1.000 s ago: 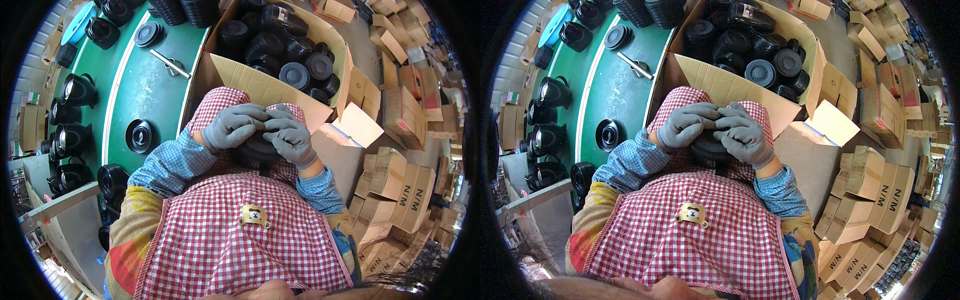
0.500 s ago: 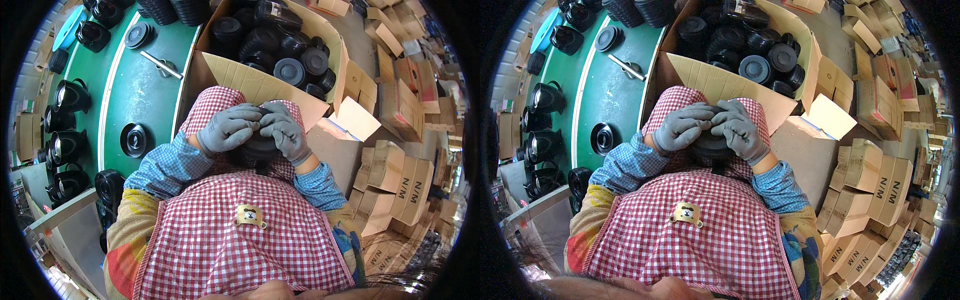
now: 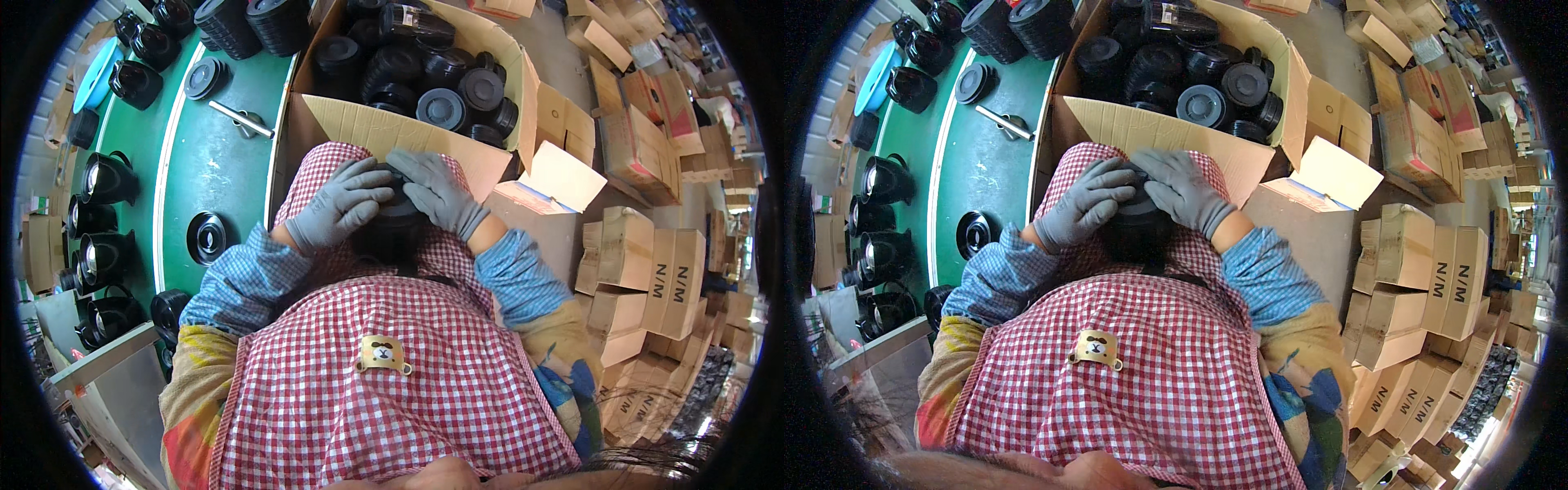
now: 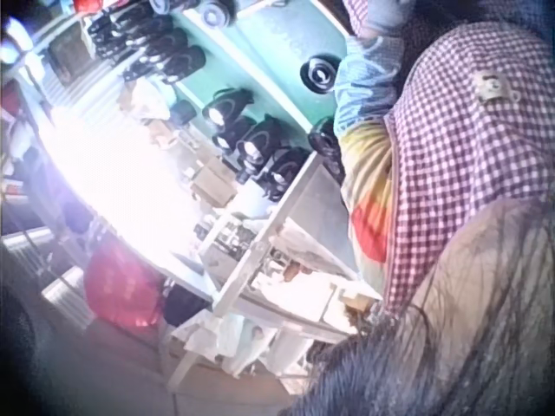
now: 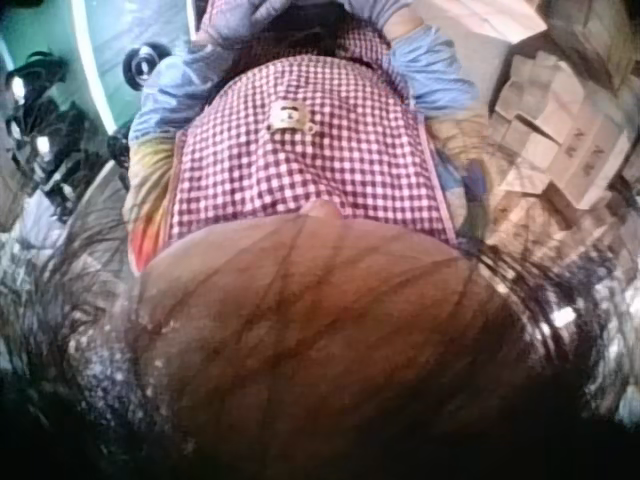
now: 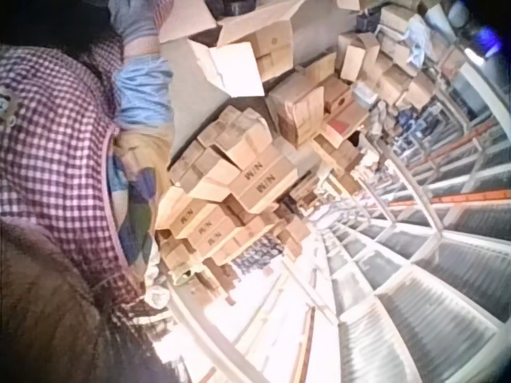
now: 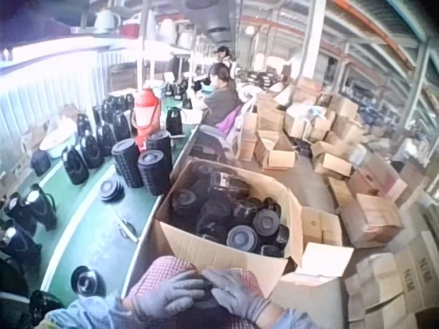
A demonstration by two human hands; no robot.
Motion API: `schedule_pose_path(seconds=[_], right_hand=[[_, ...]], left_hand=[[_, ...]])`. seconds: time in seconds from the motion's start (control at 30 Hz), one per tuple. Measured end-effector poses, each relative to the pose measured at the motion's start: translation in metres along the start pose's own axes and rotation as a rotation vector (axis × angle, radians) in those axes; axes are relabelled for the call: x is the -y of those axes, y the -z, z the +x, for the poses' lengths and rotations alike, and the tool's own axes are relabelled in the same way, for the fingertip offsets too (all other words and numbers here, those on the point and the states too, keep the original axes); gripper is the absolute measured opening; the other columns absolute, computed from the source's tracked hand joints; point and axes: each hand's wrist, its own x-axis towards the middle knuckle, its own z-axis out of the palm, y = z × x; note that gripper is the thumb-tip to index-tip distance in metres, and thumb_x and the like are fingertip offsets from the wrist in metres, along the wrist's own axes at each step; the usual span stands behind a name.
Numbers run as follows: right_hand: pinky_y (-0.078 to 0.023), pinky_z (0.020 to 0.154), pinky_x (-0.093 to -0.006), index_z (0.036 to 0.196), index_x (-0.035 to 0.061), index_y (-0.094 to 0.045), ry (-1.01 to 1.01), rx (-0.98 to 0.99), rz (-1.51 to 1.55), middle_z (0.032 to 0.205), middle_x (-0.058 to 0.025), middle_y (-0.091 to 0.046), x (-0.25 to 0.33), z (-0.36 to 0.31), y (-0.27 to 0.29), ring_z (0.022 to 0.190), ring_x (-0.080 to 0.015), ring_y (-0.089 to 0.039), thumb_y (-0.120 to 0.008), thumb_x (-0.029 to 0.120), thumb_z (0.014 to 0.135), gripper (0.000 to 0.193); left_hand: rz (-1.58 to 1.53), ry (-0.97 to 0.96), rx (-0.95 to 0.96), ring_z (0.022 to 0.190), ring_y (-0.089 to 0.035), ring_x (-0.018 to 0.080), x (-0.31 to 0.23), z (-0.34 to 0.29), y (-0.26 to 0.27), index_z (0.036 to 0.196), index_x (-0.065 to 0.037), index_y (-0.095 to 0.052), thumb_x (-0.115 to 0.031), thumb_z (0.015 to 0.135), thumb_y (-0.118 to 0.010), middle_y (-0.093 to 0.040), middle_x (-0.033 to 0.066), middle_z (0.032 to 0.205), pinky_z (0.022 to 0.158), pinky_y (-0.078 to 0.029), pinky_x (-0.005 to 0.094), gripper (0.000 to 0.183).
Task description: The person repeatedly picks up black plastic components from a cardboard box, places them on a green workbench, and uses a metal tool to press or adjust a central part of each component. The person then returns the components to the box and repeats the process.
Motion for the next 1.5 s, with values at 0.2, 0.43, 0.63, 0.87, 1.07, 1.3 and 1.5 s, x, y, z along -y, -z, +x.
schedule_pose_path(seconds=[0.2,0.43,0.63,0.87,1.07,1.3,1.5], right_hand=[[-0.015,0.121,-0.0581,0.16,0.0119,-0.029,0.252,-0.354,-0.247,0.161,-0.0253,-0.03,0.073,0.059,0.074,0.147,-0.0463,-0.029,-0.04,0.066,0.099,0.082],[0.001,0.122,-0.0621,0.164,0.0166,-0.017,0.105,-0.069,-0.504,0.168,-0.0213,-0.018,0.051,0.047,-0.02,0.155,-0.043,-0.013,-0.035,0.081,0.091,0.099],[-0.011,0.117,-0.0641,0.161,0.0059,-0.021,0.125,-0.233,-0.379,0.161,-0.0246,-0.028,0.09,0.077,0.023,0.146,-0.0426,-0.028,-0.042,0.079,0.089,0.105],[-0.002,0.123,-0.0582,0.165,0.0166,-0.014,0.066,-0.081,-0.362,0.171,-0.0163,-0.009,0.058,0.088,0.021,0.156,-0.0372,-0.015,-0.036,0.075,0.095,0.094],[-0.035,0.109,-0.0395,0.159,0.0124,-0.029,-0.107,0.01,-0.592,0.159,-0.015,-0.035,-0.03,0.041,-0.033,0.139,-0.0276,-0.043,-0.047,0.046,0.105,0.066],[-0.026,0.117,-0.0526,0.16,0.0107,-0.023,0.01,-0.286,0.075,0.163,-0.023,-0.022,-0.035,0.088,0.051,0.147,-0.0362,-0.03,-0.041,0.048,0.106,0.068],[-0.008,0.124,-0.0553,0.163,0.0112,-0.017,0.053,0.13,-0.304,0.166,-0.0238,-0.019,-0.013,0.031,-0.028,0.155,-0.0398,-0.017,-0.033,0.074,0.097,0.093]], left_hand=[[0.099,0.074,0.046,0.148,-0.032,0.0393,-0.005,-0.003,0.006,0.133,-0.013,-0.066,-0.039,0.106,-0.047,-0.051,0.0141,0.151,0.122,-0.014,0.0573,0.042],[0.257,0.017,-0.063,0.149,-0.031,0.0369,0.011,-0.003,-0.008,0.128,-0.019,-0.067,-0.038,0.104,-0.052,-0.056,0.0051,0.145,0.12,-0.009,0.0664,0.034],[0.169,0.049,-0.037,0.142,-0.04,0.0359,0.008,-0.004,-0.004,0.128,-0.012,-0.067,-0.036,0.102,-0.055,-0.061,0.0104,0.138,0.12,-0.014,0.0644,0.038],[0.031,0.04,-0.091,0.143,-0.04,0.0381,0.013,-0.005,-0.009,0.13,-0.009,-0.067,-0.037,0.101,-0.055,-0.056,0.0151,0.145,0.121,-0.017,0.0566,0.041],[0.041,0.056,0.034,0.151,-0.028,0.0424,-0.001,-0.001,0.001,0.132,-0.011,-0.067,-0.041,0.106,-0.046,-0.045,0.0171,0.156,0.122,-0.012,0.0567,0.045],[-0.112,0.135,0.077,0.15,-0.027,0.0441,0.004,0.001,0.004,0.134,-0.007,-0.065,-0.043,0.106,-0.045,-0.042,0.0211,0.157,0.122,-0.016,0.056,0.05],[-0.07,-0.026,0.072,0.148,-0.031,0.0431,0.009,0.013,0.005,0.136,-0.007,-0.063,-0.041,0.106,-0.046,-0.045,0.0205,0.154,0.123,-0.017,0.0549,0.049]])
